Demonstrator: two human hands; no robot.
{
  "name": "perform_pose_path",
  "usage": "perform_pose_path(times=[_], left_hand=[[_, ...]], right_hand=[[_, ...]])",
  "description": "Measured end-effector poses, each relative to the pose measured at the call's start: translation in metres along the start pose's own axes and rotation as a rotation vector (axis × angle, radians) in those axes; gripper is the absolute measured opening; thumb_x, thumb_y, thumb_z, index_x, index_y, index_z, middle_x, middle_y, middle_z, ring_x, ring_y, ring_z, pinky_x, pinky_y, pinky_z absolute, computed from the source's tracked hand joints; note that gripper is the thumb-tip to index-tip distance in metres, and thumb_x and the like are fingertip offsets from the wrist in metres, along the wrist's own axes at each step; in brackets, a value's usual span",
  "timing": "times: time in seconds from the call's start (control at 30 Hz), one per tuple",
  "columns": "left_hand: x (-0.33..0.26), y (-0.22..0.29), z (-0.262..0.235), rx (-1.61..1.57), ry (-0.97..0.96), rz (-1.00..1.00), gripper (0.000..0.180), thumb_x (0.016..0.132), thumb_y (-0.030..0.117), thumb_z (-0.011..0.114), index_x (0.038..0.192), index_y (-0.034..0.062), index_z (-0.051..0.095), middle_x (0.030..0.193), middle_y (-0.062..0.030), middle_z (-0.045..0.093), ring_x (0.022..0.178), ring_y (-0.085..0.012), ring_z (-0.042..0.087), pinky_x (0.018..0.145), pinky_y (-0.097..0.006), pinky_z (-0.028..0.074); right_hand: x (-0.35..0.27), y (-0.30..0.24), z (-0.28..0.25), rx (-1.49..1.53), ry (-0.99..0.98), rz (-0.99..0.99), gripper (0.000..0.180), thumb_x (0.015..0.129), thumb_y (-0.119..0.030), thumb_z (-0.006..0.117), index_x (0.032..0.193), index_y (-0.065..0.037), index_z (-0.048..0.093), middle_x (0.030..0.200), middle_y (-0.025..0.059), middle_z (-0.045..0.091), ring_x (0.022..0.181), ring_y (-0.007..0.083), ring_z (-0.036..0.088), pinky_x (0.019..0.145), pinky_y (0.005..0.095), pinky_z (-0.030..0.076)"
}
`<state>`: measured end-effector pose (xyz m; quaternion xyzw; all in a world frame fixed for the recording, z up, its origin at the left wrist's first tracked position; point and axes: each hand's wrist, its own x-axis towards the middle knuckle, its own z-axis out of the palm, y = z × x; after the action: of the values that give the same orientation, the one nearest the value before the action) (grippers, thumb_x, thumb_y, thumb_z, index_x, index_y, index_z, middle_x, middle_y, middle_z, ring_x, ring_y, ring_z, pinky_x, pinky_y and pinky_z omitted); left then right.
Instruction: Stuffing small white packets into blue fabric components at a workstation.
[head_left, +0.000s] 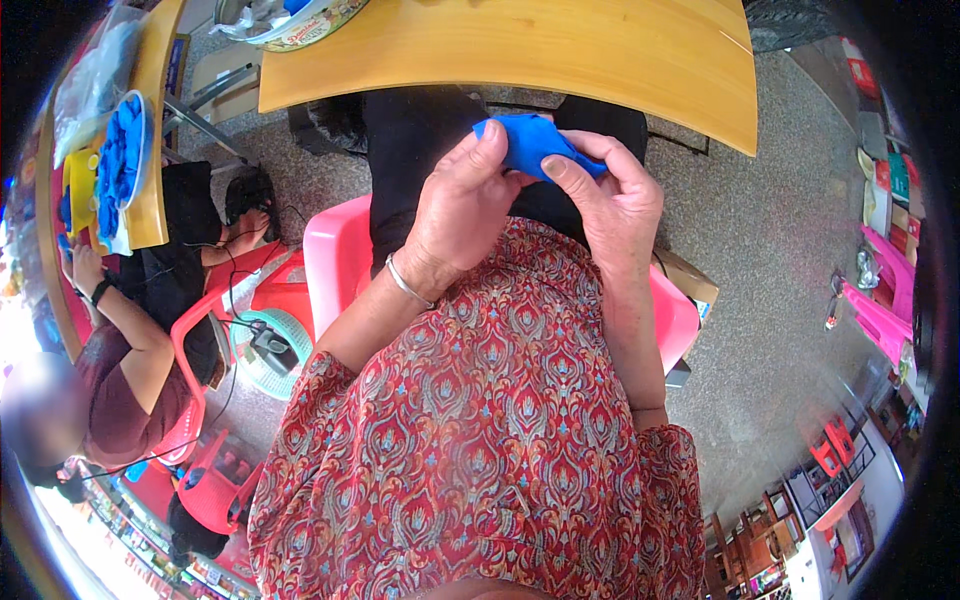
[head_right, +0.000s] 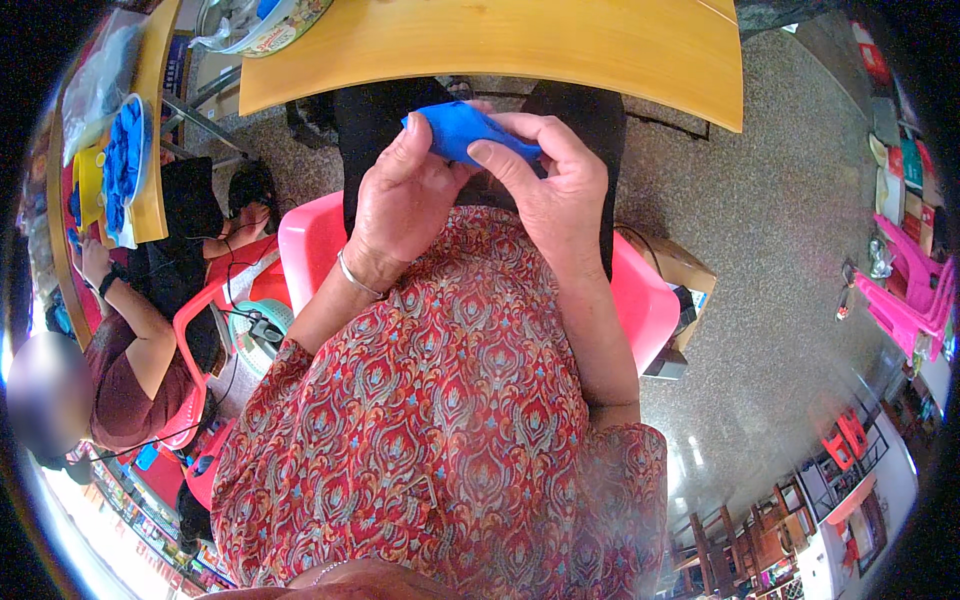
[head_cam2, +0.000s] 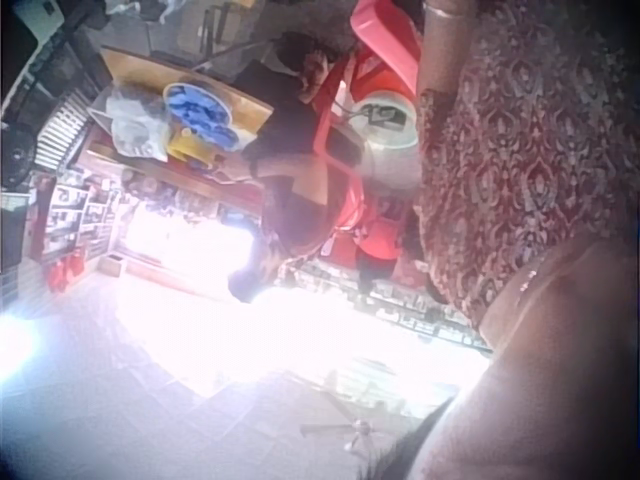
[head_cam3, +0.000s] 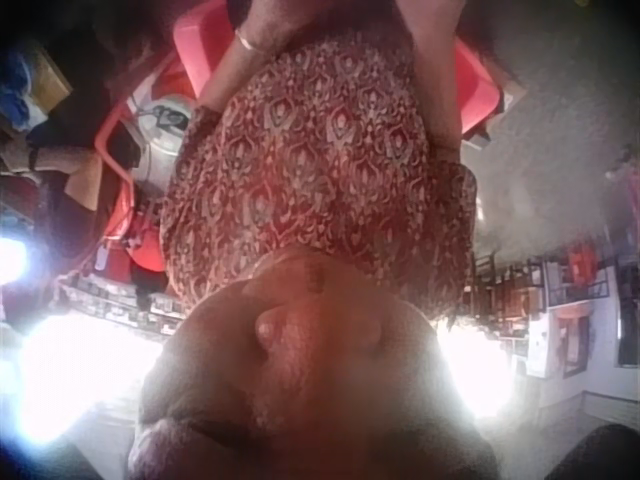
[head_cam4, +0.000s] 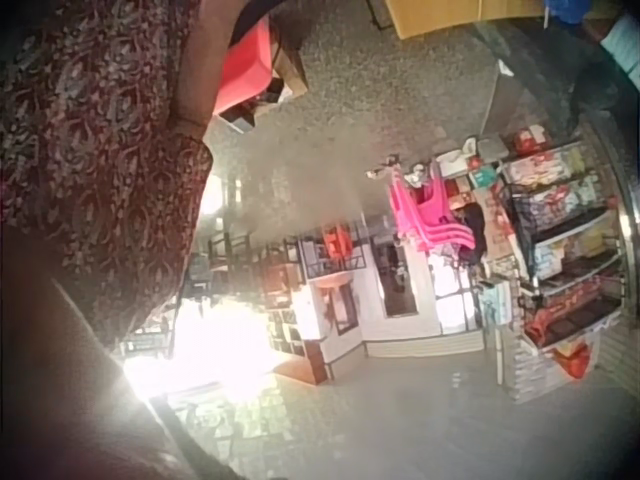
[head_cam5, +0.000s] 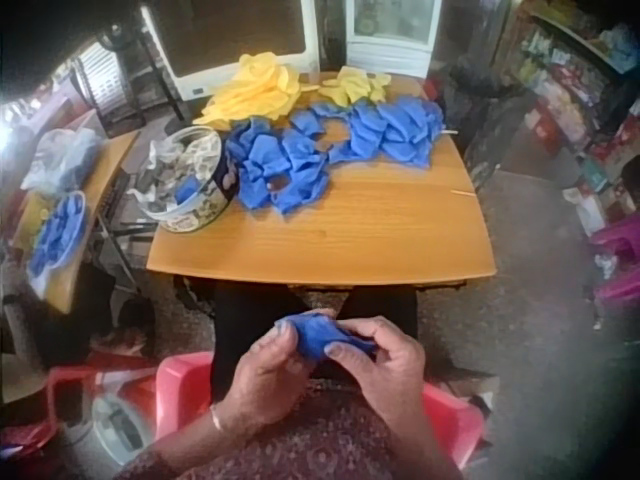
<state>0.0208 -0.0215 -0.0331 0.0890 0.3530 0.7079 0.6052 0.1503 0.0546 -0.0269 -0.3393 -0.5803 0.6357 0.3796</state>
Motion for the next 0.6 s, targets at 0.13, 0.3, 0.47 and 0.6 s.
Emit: perform_pose_path(times=[0.13,0.3,0.47,0.6], left_hand=[[-0.003,0.008,-0.003,0.192,0.011,0.106,0.034,0.094,0.022,0.058,0.120,-0.0001,0.056,0.116,-0.0087,0.061,0.105,-0.0175,0.058,0.094,-0.035,0.046],[-0.008,0.020,0.005,0.485,0.006,0.154,0.023,0.090,0.014,0.064,0.109,0.0007,0.063,0.107,-0.0075,0.065,0.098,-0.0132,0.059,0.091,-0.028,0.045],[-0.011,0.013,0.009,0.476,0.109,0.238,0.014,0.090,0.012,0.065,0.095,0.0005,0.068,0.095,-0.0040,0.066,0.087,-0.0104,0.059,0.085,-0.026,0.047],[-0.012,0.009,0.007,0.373,0.143,0.208,0.017,0.091,0.014,0.063,0.099,0.0000,0.066,0.096,-0.0045,0.065,0.087,-0.0105,0.059,0.081,-0.026,0.049]], right_hand=[[-0.001,-0.005,-0.004,-0.062,0.031,-0.038,0.023,0.077,-0.004,0.076,0.098,0.001,0.068,0.093,0.0054,0.066,0.082,0.0105,0.060,0.073,0.0231,0.049],[0.000,-0.020,-0.006,-0.307,-0.091,-0.171,0.018,0.078,-0.003,0.075,0.094,0.000,0.069,0.089,0.0043,0.066,0.081,0.0101,0.060,0.073,0.0218,0.048],[-0.002,-0.012,0.000,-0.010,0.011,-0.084,0.011,0.084,-0.006,0.071,0.092,0.001,0.069,0.087,0.0047,0.068,0.078,0.0078,0.059,0.071,0.0206,0.046],[-0.005,-0.007,0.001,-0.060,0.099,-0.028,0.012,0.085,-0.010,0.071,0.091,0.000,0.070,0.083,0.0038,0.068,0.077,0.0061,0.058,0.071,0.0201,0.045]])
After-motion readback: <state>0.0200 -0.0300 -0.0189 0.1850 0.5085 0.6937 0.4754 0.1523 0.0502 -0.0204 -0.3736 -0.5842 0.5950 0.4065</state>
